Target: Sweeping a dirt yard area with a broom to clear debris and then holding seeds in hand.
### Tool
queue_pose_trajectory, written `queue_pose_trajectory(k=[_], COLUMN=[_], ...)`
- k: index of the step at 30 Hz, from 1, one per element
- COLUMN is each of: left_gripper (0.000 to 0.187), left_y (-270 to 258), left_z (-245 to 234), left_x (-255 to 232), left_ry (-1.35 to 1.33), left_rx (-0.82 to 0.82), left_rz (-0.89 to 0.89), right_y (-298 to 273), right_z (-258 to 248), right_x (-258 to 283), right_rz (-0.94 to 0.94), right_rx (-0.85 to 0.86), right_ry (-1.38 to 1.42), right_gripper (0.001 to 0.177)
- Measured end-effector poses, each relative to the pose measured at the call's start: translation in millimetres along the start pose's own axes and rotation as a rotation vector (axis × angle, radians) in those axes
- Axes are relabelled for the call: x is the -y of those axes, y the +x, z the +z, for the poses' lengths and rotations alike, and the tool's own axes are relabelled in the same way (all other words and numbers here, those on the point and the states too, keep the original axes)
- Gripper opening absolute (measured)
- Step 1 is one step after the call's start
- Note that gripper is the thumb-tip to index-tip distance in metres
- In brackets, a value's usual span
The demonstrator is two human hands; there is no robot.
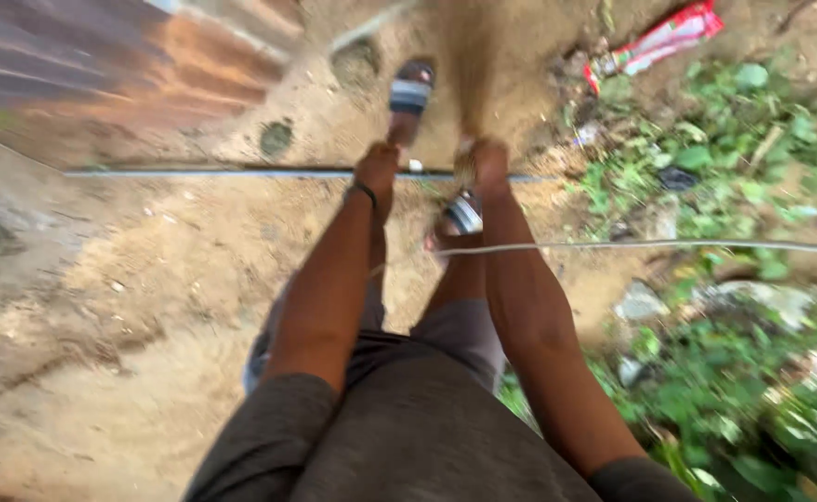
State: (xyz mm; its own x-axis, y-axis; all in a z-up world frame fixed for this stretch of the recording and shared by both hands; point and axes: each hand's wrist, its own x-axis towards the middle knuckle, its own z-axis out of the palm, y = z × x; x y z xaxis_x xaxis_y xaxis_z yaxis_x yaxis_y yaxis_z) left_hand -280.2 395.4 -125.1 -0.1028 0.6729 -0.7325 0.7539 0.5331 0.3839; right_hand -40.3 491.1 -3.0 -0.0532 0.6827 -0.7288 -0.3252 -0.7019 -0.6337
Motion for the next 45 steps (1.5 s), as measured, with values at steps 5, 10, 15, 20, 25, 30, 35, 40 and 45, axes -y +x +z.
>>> queue_pose_trajectory(k=[5,10,15,20,25,30,35,40,45], left_gripper=[0.060,0.055,0.057,0.057,0.059,0.059,0.053,0.057,0.066], left_y=[-0.8,5.1,24.3,27.8,34.8,64.5,89.5,94.0,80.2], left_z=[-51.4,-115.8,-127.4,-170.1,-194.0,-196.0,-178.5,-168.4,-183.3], left_x=[-22.2,-56.9,-42.6,-56.8,-77.1,-88.4,-103.1,-108.5,-127.7], left_ry=[-0.647,-1.097,-1.013,-1.108,-1.107,-0.943,-0.935,-1.153,-1.208], left_rx=[0.271,0.192,0.263,0.217,0.128,0.188,0.175,0.193,0.152], left_rz=[-0.311,-0.481,-0.489,-0.414,-0.428,-0.298,-0.231,-0.262,-0.311], right_y=[21.2,10.0,22.4,-22.2,30.6,102.5,114.3,75.0,65.7], right_z=[44.2,81.6,105.2,188.6,161.8,103.0,99.5,150.6,153.9], right_x=[40.2,-11.4,-12.0,9.3,-2.5,84.0,134.1,84.7,132.8], right_rz=[-0.095,0.049,0.382,0.203,0.238,0.003,0.140,-0.199,0.133], right_rx=[-0.300,-0.087,0.171,-0.333,0.085,-0.026,-0.349,-0.348,-0.072], right_ry=[0.494,-0.322,-0.748,-0.079,-0.693,-0.920,0.095,-0.250,-0.174], right_gripper=[0.011,0.021,0.027,0.020,0.023,0.032,0.019,0.033,0.040])
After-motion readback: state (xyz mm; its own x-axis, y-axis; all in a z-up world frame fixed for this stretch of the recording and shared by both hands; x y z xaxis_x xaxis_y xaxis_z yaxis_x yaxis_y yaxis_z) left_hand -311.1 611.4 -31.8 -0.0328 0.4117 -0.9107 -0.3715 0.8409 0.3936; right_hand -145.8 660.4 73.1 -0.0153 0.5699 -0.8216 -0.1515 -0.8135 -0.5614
